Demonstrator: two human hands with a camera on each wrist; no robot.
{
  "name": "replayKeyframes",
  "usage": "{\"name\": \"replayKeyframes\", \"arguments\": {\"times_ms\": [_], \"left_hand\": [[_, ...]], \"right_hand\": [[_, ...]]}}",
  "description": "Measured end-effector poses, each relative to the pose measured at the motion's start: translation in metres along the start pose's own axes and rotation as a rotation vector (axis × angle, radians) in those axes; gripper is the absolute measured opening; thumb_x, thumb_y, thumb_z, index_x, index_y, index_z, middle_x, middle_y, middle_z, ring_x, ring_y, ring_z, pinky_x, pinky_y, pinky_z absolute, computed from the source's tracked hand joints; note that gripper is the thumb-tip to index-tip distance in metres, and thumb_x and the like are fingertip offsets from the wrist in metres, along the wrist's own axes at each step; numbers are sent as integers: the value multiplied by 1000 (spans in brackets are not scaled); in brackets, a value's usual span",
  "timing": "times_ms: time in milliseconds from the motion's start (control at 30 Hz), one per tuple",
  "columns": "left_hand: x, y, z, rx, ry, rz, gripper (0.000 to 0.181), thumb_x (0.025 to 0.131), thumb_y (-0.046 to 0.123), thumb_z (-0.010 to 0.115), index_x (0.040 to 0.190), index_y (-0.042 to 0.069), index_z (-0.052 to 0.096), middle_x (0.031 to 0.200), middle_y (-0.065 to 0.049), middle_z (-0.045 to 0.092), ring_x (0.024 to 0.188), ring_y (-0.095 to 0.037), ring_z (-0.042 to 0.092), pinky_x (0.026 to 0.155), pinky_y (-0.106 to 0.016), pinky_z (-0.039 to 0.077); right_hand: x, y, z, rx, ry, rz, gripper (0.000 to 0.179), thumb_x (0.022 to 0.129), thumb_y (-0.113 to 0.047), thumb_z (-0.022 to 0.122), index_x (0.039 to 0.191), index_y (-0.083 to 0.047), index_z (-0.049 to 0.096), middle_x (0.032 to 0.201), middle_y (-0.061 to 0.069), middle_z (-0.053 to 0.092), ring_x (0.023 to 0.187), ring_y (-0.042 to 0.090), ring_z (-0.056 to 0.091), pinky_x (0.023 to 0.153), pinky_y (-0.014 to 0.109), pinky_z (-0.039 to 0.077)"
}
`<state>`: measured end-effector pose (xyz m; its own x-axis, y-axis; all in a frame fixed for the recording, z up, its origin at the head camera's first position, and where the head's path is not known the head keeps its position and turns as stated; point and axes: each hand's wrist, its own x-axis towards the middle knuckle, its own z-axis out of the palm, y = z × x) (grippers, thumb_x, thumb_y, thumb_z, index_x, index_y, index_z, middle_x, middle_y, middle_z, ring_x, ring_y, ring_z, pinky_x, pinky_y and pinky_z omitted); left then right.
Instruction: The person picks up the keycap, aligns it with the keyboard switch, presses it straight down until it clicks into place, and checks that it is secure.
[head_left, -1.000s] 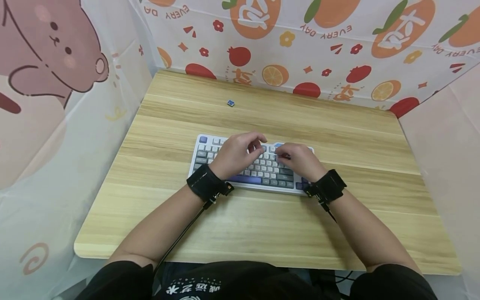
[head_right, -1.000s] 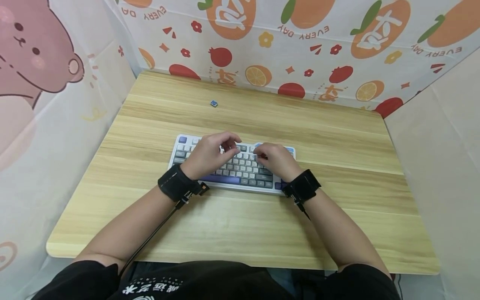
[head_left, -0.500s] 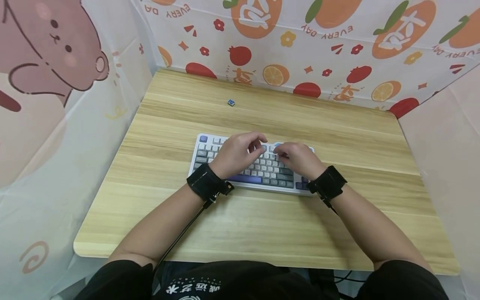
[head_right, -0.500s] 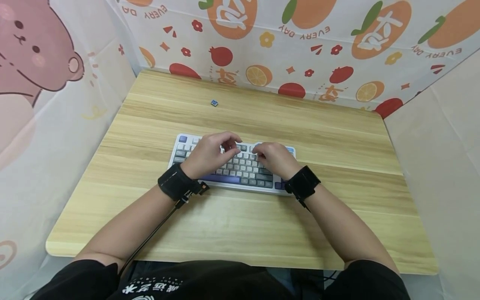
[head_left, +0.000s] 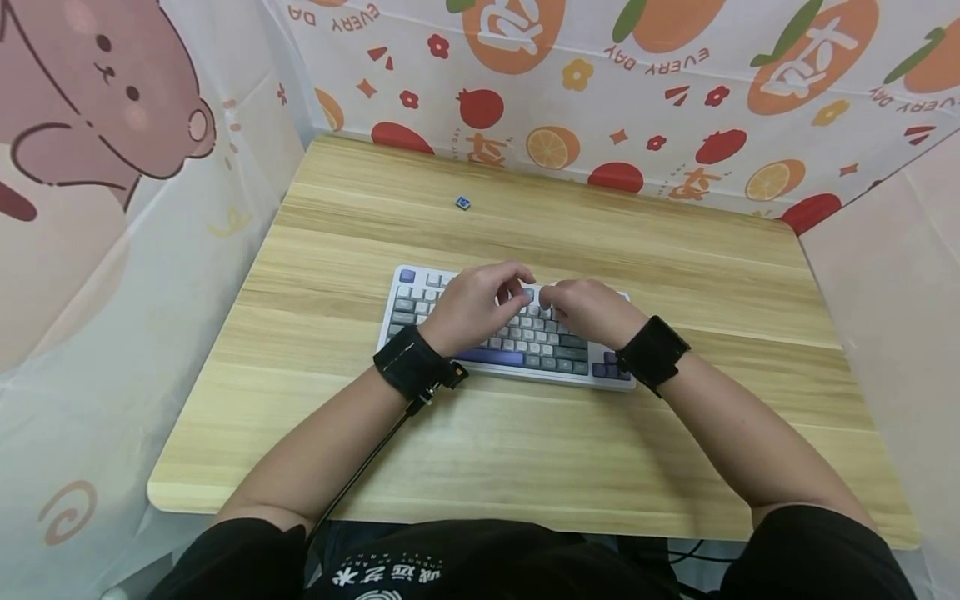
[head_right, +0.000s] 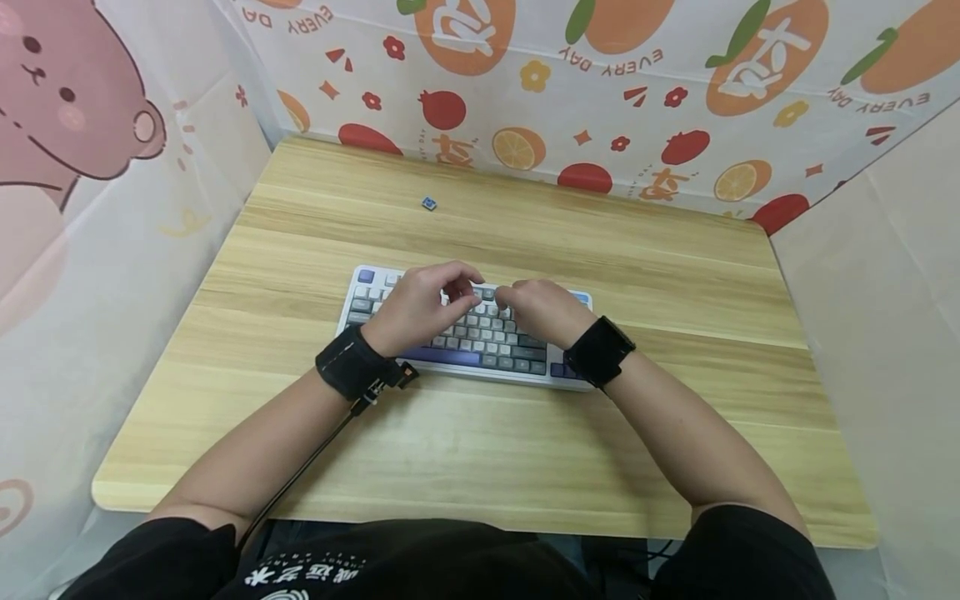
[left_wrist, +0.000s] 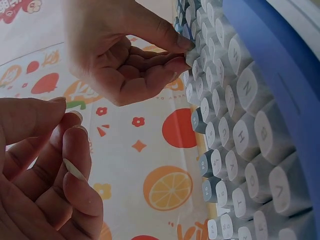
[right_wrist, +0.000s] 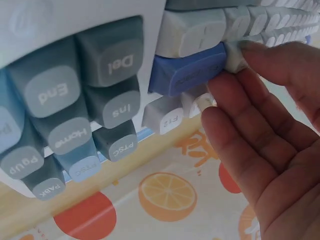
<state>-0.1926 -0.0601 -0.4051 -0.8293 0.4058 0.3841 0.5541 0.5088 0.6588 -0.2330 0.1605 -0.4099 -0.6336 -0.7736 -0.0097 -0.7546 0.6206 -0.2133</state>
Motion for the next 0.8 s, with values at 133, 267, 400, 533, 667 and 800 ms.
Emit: {"name": "replayKeyframes", "arguments": {"times_ms": [133, 267, 400, 533, 667, 800], "left_hand": [[0, 0, 0, -1, -5, -2, 18, 91, 10, 66, 110, 9, 68, 83, 3, 68, 74, -10, 58, 65, -26, 46], [-1, 0, 0, -4, -13, -6, 18, 92, 11, 66, 110, 10, 68, 84, 3, 68, 75, -10, 58, 66, -26, 46], [0, 0, -1, -6, -14, -2, 18, 91, 11, 67, 110, 11, 67, 84, 3, 68, 75, -10, 59, 65, -26, 46], [0, 1, -1, -8, -10, 2, 18, 91, 11, 68, 109, 10, 68, 83, 2, 68, 75, -10, 59, 65, -26, 46], [0, 2, -1, -4, -16, -3, 17, 91, 11, 68, 108, 11, 68, 82, 3, 68, 74, -10, 58, 64, -26, 46], [-1, 2, -1, -3, -18, -8, 17, 91, 10, 68, 107, 12, 68, 80, 3, 67, 72, -9, 58, 63, -25, 46]], "right_hand": [[3, 1, -1, -8, -32, 7, 23, 86, 5, 66, 105, -8, 67, 85, 4, 71, 69, 13, 62, 66, 29, 53], [6, 6, -4, 86, -78, 86, 19, 86, 0, 71, 101, -11, 69, 87, 1, 71, 74, 12, 63, 71, 30, 55], [10, 14, -7, 182, -105, 152, 15, 82, -2, 76, 91, -12, 69, 84, -1, 69, 76, 13, 63, 72, 31, 55], [15, 18, -7, 188, -121, 135, 14, 81, -1, 77, 86, -11, 69, 80, -2, 68, 74, 14, 61, 71, 31, 54], [16, 18, -6, 169, -122, 119, 14, 80, -1, 78, 86, -12, 70, 79, -2, 68, 73, 13, 61, 71, 30, 54], [15, 15, -4, 172, -106, 118, 14, 80, 0, 78, 85, -11, 70, 79, -1, 69, 73, 13, 62, 72, 30, 55]]}}
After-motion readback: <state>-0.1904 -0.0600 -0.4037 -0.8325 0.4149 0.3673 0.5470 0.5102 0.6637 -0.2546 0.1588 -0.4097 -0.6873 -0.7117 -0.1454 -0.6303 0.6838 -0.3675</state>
